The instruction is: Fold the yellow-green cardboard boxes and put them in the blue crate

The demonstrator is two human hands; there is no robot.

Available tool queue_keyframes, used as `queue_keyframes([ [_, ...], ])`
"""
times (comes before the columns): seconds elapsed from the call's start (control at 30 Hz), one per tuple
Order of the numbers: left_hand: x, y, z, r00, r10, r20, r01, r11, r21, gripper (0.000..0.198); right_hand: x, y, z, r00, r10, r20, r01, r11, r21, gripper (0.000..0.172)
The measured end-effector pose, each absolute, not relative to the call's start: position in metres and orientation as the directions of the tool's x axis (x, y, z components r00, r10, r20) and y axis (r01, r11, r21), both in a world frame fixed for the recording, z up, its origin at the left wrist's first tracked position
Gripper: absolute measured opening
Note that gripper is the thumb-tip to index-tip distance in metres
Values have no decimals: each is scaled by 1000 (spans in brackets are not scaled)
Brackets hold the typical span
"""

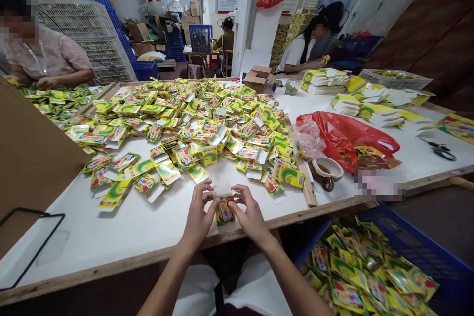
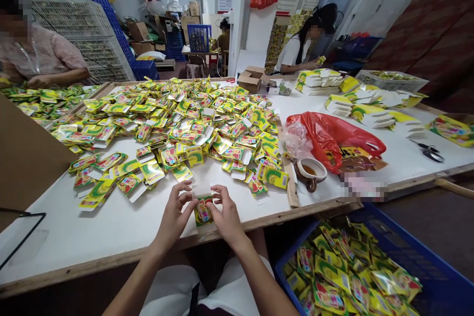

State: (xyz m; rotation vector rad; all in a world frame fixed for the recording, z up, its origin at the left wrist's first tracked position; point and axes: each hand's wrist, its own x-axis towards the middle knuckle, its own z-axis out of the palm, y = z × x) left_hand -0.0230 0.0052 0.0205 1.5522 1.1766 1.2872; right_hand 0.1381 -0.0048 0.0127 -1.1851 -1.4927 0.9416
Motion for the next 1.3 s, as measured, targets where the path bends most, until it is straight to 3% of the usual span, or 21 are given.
queue_keyframes([
  [0.1,-20,-2,16,86,985,147,49,-151,987,27,134,-6,4,-28,981,195,147,197,-969,33],
  [0.23,-20,-5,7,153,985,81,82,-95,992,16,140,-5,2,-70,979,193,153,201,-967,26],
  [0.33,-17,-5,7,154,979,135,146,-158,977,15,144,3,8,-147,961,232,238,262,-935,14],
  [0.5,-8,-6,9,36,972,231,107,-233,966,19,145,12,17,-68,956,287,211,295,-932,14],
  [0.7,-7,-15,12,48,973,224,160,-229,960,14,144,-1,24,-162,933,320,226,351,-909,12],
  [1.0,-5,-5,21,-17,995,102,151,-99,984,18,141,8,30,-86,960,266,346,279,-896,14],
  [1.3,-16,-13,13,94,969,228,205,-243,948,17,148,-11,26,-126,961,245,272,271,-923,15],
])
